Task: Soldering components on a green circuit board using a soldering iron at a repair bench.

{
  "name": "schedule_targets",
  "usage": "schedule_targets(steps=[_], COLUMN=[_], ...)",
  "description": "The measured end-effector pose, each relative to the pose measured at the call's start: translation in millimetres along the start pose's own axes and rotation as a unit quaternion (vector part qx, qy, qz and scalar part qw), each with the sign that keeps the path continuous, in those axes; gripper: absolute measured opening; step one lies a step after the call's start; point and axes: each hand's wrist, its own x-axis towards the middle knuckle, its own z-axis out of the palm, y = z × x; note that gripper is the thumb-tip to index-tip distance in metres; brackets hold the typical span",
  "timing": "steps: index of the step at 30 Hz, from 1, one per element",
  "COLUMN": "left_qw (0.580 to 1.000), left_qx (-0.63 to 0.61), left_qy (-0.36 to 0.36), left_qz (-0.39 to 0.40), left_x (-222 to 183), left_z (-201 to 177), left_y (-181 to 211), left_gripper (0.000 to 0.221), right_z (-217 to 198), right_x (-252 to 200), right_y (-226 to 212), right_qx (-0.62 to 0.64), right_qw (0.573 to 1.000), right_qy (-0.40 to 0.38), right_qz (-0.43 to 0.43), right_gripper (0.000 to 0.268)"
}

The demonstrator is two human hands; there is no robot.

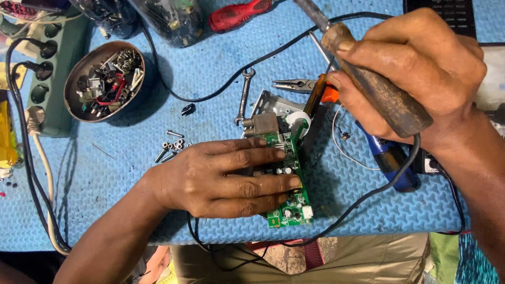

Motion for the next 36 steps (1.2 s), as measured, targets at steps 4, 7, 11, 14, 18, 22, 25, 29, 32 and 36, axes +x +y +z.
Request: schedule_targets(steps=[4,7,11,14,18,22,25,29,32,36], left_qw=[1.0,1.0,1.0,1.0,0.999,0.992,0.987,0.98,0.969,0.914], left_qx=[-0.002,0.002,0.014,0.009,-0.005,-0.055,-0.074,-0.097,-0.109,-0.178], left_qy=[0.005,0.006,0.002,0.004,0.017,0.066,0.087,0.122,0.153,0.215], left_qz=[-0.008,-0.011,-0.015,-0.019,-0.042,-0.098,-0.115,-0.123,-0.163,-0.295], left_x=[3,3,2,0,-5,-12,-13,-15,-11,-1], left_z=[1,2,2,3,5,9,9,16,18,17], left_y=[0,0,0,0,-2,-4,-5,-15,-17,-21], left_gripper=[0.016,0.01,0.008,0.007,0.016,0.039,0.032,0.029,0.029,0.027], right_z=[-3,-3,-2,-1,1,4,6,11,11,13], right_x=[8,6,12,15,15,8,7,12,16,21], right_y=[-11,-11,-10,-9,-9,-6,-10,-6,-12,-15], right_qx=[0.056,0.04,0.044,0.059,0.079,0.081,0.111,0.124,0.134,0.102], right_qw=[0.998,0.998,0.998,0.998,0.997,0.996,0.992,0.992,0.99,0.991], right_qy=[-0.007,-0.025,-0.028,-0.027,-0.015,-0.019,-0.033,-0.01,-0.007,0.053], right_qz=[0.04,0.052,0.033,0.014,0.01,0.017,0.04,0.038,0.05,0.069], right_gripper=[0.03,0.034,0.035,0.033,0.038,0.044,0.042,0.04,0.039,0.03])
